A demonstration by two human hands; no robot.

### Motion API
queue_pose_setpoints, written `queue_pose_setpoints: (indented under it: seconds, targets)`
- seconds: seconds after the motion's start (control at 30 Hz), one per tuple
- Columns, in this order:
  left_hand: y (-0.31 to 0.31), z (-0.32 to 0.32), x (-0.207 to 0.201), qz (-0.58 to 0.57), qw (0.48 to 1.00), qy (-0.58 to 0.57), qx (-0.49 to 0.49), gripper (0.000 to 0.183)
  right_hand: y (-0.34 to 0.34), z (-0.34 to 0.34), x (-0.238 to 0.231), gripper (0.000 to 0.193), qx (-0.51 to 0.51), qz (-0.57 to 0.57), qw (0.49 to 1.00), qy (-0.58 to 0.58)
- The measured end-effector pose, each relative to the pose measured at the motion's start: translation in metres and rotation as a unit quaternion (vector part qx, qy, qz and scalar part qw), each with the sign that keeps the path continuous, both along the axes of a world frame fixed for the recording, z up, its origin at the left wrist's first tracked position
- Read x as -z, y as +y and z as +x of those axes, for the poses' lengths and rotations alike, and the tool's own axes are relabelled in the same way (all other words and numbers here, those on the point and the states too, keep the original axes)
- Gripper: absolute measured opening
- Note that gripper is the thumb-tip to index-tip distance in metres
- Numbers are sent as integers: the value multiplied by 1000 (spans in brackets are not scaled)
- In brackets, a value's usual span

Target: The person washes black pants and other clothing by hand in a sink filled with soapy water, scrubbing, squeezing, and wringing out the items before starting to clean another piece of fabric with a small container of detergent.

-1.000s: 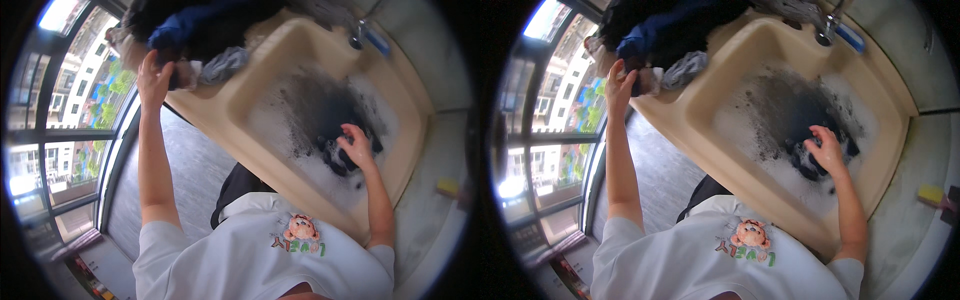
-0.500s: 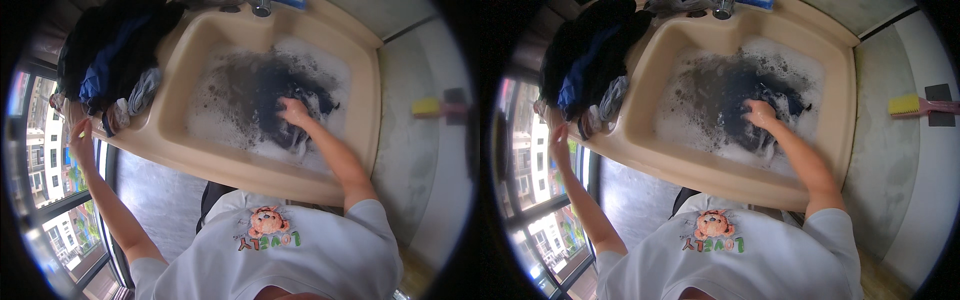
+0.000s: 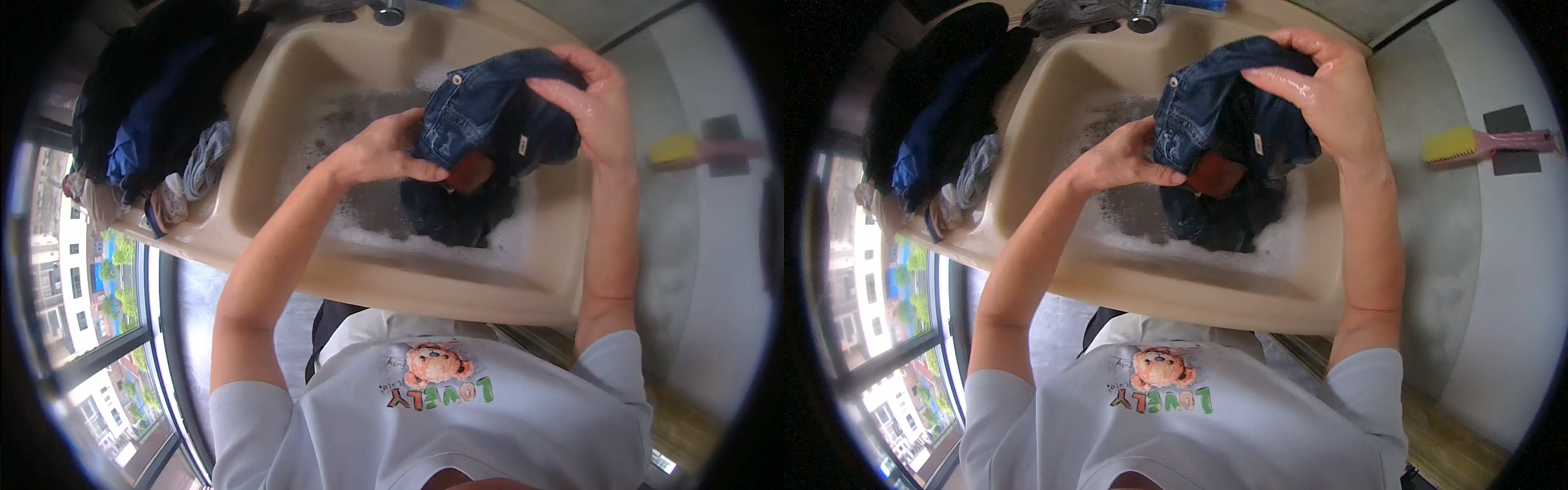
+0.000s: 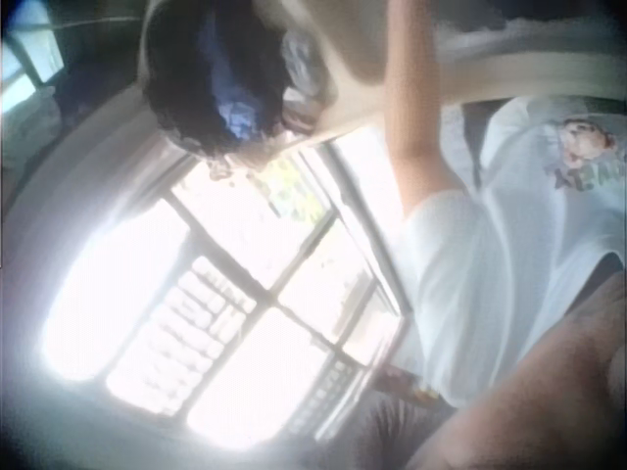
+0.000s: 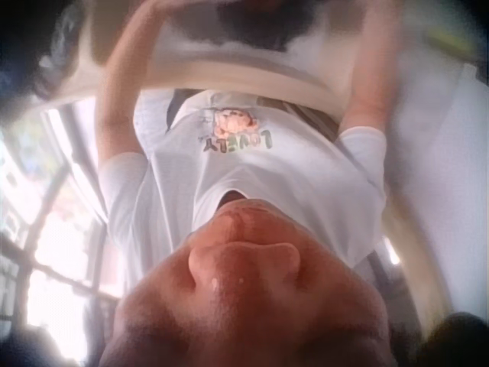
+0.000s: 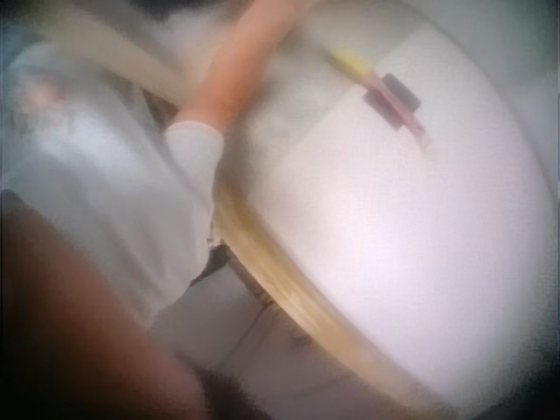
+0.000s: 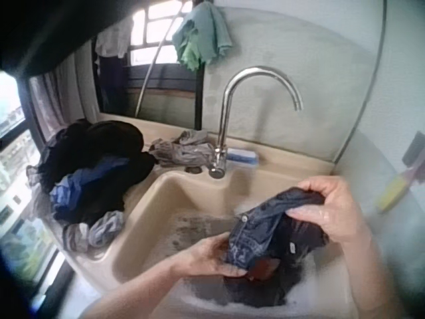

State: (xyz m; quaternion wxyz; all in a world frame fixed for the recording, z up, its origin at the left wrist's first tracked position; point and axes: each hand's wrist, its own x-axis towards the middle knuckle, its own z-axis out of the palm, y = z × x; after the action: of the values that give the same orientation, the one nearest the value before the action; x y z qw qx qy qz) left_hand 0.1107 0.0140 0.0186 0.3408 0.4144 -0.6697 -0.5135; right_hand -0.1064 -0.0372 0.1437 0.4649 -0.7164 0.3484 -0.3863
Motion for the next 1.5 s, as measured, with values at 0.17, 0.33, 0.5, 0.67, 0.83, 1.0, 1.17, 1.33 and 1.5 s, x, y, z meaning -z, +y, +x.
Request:
queue_pose_setpoints:
  seconds: [0.17,0.33,0.5,0.67,0.83,1.0,1.17,1.33,1.5]
  targets:
    - [-16,-16,5,209,962,157,-72,23,-16,-26,19,21,65,61,995,-53]
    - [-30,15,21,226,957,112,-145,23,-45,-55,85,28,45,160,984,63]
    - [-47,59,46,128,910,-384,-92,40,-56,-77,210,52,125,252,952,125]
    - [-49,30,110,-48,918,-391,-50,74,-7,-4,268,49,138,184,853,469]
    - [-60,-47,117,66,889,-451,-46,64,-12,-23,348,52,55,10,702,710]
    - [-59,-29,108,14,914,-403,-37,44,-17,-29,301,53,63,88,799,592]
    - [-27,42,47,-52,850,-481,208,30,-37,-82,247,55,-13,396,859,324]
    - [-27,61,6,96,809,-506,285,27,-56,-57,257,51,137,13,927,348]
    - [-24,2,77,-29,900,-422,104,60,-40,39,266,45,-3,132,865,485]
